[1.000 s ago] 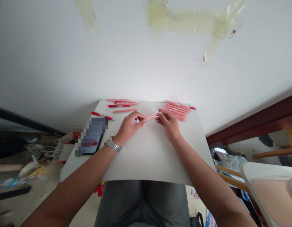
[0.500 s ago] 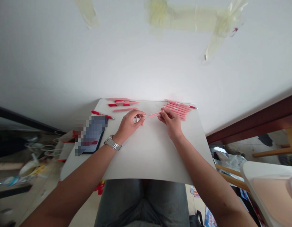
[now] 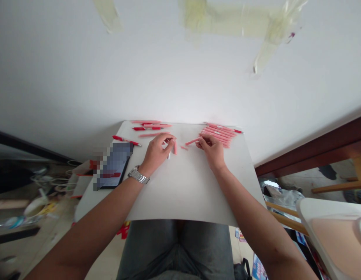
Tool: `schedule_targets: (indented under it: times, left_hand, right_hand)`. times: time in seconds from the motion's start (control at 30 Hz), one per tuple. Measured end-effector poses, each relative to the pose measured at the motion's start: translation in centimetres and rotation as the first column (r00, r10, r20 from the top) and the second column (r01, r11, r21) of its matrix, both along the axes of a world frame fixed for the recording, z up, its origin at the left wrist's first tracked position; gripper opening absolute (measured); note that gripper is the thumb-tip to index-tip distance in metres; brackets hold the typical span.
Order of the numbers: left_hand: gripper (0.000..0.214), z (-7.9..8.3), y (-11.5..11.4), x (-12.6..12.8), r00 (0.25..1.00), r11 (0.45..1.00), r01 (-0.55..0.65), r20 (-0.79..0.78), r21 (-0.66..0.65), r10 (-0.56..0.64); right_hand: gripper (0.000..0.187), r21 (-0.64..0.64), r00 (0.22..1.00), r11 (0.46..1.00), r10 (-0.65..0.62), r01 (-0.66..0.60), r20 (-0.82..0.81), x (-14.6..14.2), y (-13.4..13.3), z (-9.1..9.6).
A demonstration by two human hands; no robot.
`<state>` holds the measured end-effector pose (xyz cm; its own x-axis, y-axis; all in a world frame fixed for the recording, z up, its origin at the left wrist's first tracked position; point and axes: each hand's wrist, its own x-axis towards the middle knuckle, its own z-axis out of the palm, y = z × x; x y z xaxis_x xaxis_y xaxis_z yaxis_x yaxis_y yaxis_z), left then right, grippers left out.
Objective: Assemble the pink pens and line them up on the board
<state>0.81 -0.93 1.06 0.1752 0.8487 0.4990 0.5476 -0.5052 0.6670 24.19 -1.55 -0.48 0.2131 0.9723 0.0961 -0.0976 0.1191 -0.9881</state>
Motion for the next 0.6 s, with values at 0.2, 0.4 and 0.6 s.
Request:
schedule_targets:
  times: [0.2, 0.4, 0.6]
  left_hand:
    - [0.007, 0.16, -0.2, 0.18, 0.999, 0.999, 0.035, -0.04, -0.02, -0.036]
    - [0.005, 0.39, -0.4, 0.43, 0.997, 0.998, 0.059, -0.05, -0.005, -0.059]
    - [0.006, 0.53, -0.42, 0.4, 0.998, 0.998, 0.056, -0.04, -0.016, -0.057]
  right_hand:
    - [0.048, -0.007, 1.0, 1.0, 0.0, 0.0, 0.015, -0.12, 0.01, -0.06]
    - [0.051, -0.003, 1.0, 1.0, 0.004, -0.004, 0.003, -0.02, 0.07, -0.01]
    - [0.048, 0.009, 0.998, 1.0, 0.004, -0.005, 0.059, 0.21, 0.09, -0.13]
